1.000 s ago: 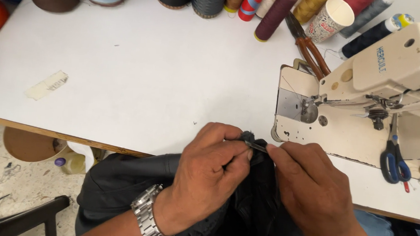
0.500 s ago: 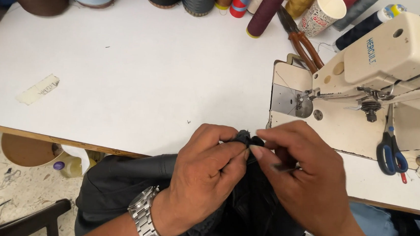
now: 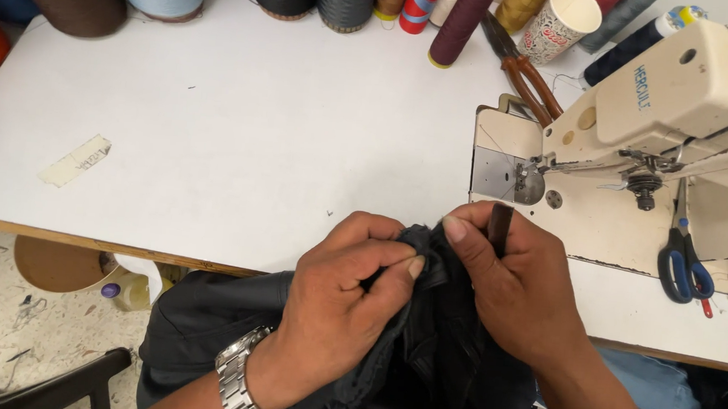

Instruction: Using a small blade to carefully cut and remove stitches from a black garment at a sewing workstation.

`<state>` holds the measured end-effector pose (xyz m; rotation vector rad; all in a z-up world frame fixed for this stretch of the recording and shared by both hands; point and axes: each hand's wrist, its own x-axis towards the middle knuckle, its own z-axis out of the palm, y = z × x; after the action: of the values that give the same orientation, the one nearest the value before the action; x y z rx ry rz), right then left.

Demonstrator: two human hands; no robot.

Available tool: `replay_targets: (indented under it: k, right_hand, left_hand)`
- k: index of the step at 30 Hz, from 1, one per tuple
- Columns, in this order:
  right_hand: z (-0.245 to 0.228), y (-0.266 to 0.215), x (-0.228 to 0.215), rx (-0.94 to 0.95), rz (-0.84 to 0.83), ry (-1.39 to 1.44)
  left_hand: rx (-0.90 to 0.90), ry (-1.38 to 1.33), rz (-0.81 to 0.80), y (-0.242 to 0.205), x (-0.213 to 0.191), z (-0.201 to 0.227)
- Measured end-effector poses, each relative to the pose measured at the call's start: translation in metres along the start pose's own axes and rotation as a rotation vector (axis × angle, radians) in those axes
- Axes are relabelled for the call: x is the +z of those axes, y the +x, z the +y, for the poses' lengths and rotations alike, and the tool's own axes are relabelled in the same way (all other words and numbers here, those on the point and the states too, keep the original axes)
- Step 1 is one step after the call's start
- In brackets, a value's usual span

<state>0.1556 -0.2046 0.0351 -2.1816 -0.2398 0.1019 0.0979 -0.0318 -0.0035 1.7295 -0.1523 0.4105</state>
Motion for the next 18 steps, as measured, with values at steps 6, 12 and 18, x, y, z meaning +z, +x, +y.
replay_targets:
  k: [6, 12, 18]
  right_hand:
    - [-0.007, -0.003, -0.011, 0.140, 0.051, 0.238]
    - [-0.009, -0.007, -0.005, -0.034, -0.150, 0.156]
    - [-0.003, -0.018, 0.004, 0.119, -0.051, 0.017]
  left_hand:
    - [-0.089, 0.009, -0.018, -0.002, -0.005, 0.004]
    - [-0.117, -0.068, -0.100, -0.002, -0.014, 0.016]
    - [0.206, 0.370, -0.139, -0.012, -0.027, 0.015]
